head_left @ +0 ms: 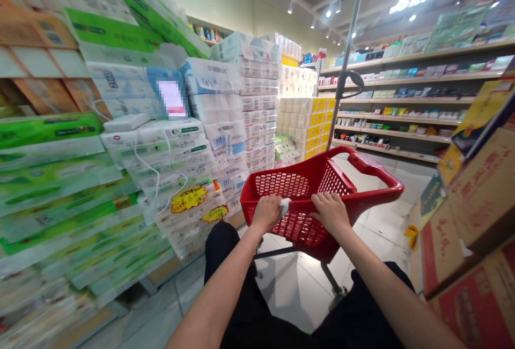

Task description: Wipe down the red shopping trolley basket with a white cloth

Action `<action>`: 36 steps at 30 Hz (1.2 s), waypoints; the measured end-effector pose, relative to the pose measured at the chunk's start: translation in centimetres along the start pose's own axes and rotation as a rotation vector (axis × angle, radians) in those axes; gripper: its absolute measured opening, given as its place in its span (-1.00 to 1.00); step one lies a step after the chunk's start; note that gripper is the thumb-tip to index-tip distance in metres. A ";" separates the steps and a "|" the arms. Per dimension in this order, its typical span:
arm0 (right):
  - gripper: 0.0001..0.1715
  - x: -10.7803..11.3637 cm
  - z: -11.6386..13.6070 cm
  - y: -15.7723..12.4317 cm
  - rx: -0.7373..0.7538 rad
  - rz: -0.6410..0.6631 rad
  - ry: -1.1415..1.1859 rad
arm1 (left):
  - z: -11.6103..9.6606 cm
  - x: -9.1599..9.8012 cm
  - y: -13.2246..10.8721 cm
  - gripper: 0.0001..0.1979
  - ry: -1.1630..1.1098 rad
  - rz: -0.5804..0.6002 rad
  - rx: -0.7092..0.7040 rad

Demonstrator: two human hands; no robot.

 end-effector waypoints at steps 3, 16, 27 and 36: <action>-0.65 -0.1 0.4 0.2 -0.021 0.007 -0.033 | -0.4 -0.1 -0.2 -0.82 0.032 -0.020 0.031; -0.88 0.4 1.3 0.5 -0.041 0.003 -0.037 | -7.7 -0.9 3.8 -0.77 0.008 -0.002 -0.020; -0.48 0.0 1.2 0.6 0.013 0.013 0.003 | 0.3 -0.5 0.3 -0.78 -0.027 0.030 -0.034; -0.51 -0.5 1.1 0.6 0.003 0.007 -0.023 | 3.7 0.0 -2.4 -0.80 0.071 -0.024 0.108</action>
Point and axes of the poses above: each hand's wrist, its own y-axis towards the middle knuckle, its own x-axis out of the back of the hand, z = x × y, the point moved 2 cm from there along y, towards the middle knuckle, and after that the axes turned 6 degrees about z, right-handed, at the moved point
